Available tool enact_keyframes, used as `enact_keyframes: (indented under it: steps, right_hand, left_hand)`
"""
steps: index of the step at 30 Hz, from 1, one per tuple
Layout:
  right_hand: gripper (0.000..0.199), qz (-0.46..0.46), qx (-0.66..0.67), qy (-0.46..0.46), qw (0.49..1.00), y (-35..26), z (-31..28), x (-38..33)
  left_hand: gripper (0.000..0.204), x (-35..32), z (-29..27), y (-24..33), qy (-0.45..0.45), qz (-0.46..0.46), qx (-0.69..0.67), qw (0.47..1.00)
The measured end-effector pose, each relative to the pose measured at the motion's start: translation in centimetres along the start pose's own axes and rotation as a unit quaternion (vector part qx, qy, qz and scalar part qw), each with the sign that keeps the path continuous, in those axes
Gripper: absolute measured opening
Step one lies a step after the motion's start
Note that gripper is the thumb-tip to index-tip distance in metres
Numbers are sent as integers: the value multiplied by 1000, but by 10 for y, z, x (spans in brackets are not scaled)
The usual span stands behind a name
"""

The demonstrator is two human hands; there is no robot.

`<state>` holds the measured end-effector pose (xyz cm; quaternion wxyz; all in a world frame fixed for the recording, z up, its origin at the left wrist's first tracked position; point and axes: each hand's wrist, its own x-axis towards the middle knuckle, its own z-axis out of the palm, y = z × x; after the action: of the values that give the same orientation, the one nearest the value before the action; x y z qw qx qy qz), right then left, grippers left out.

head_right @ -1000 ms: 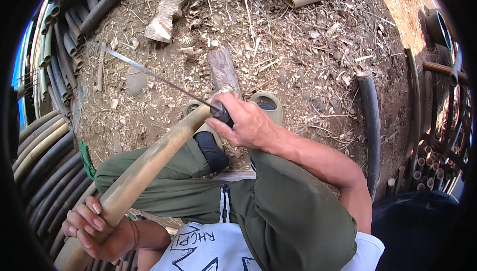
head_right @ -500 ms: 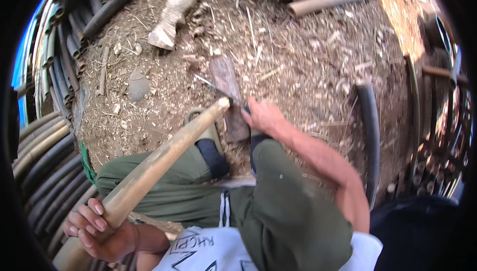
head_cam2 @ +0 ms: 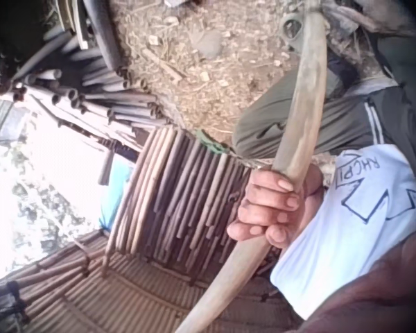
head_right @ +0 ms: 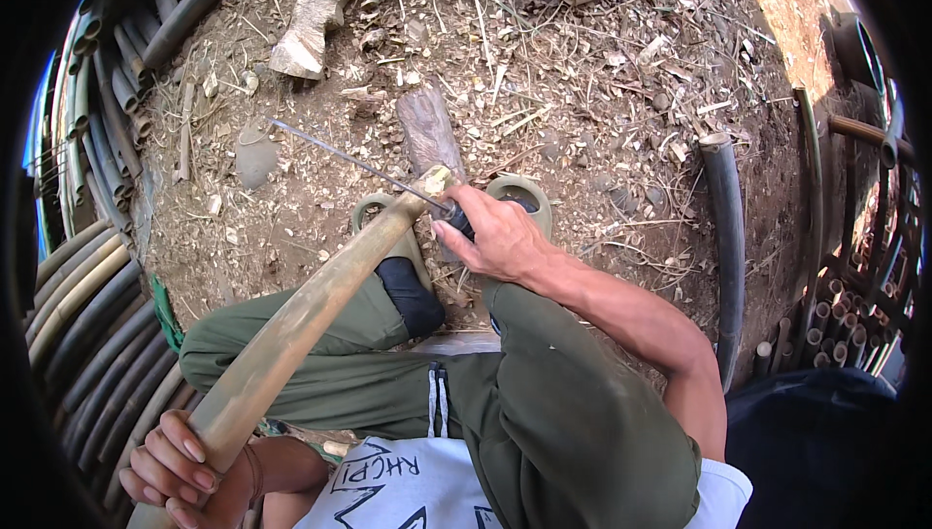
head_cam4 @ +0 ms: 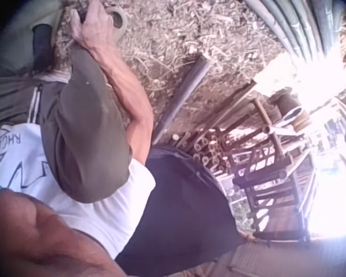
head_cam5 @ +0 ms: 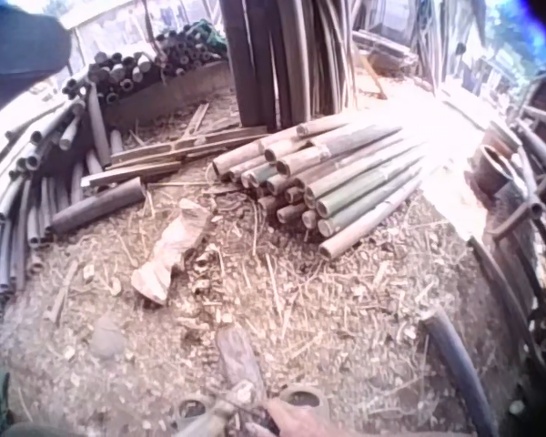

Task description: The person uses a large knife to shave and smooth the outer layer of a bamboo pole, rotating the pole and removing knots by hand.

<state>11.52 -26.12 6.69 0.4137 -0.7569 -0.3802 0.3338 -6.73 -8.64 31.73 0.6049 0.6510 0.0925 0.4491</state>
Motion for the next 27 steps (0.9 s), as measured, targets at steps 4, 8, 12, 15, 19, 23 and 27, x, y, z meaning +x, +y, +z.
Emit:
enact_keyframes:
  steps: [4, 8, 12, 15, 19, 23, 27]
  right_hand:
    - [35, -49, -31, 1, 998, 10, 5, 10]
    - [34, 84, -79, -86, 990, 21, 3, 17]
    - [34, -45, 15, 31, 998, -7, 1, 10]
    - [35, -18, -98, -11, 995, 15, 10, 11]
    - [34, 55, -114, -66, 990, 19, 8, 14]
    - [35, -77, -15, 59, 995, 2, 7, 8]
    - [33, 126, -174, -113, 970, 33, 7, 19]
  left_hand:
    - [15, 5, -5, 1, -22, -14, -8, 1000]
    - [14, 6, -9, 1, -52, -12, -11, 998]
    - [16, 2, -13, 2, -57, -19, -32, 998]
    - [17, 3, -11, 4, -47, -37, -19, 998]
    - [18, 3, -8, 6, -44, -23, -17, 999]
    - [17, 2, -13, 1, -57, -28, -27, 998]
    - [18, 4, -4, 7, -39, -19, -20, 999]
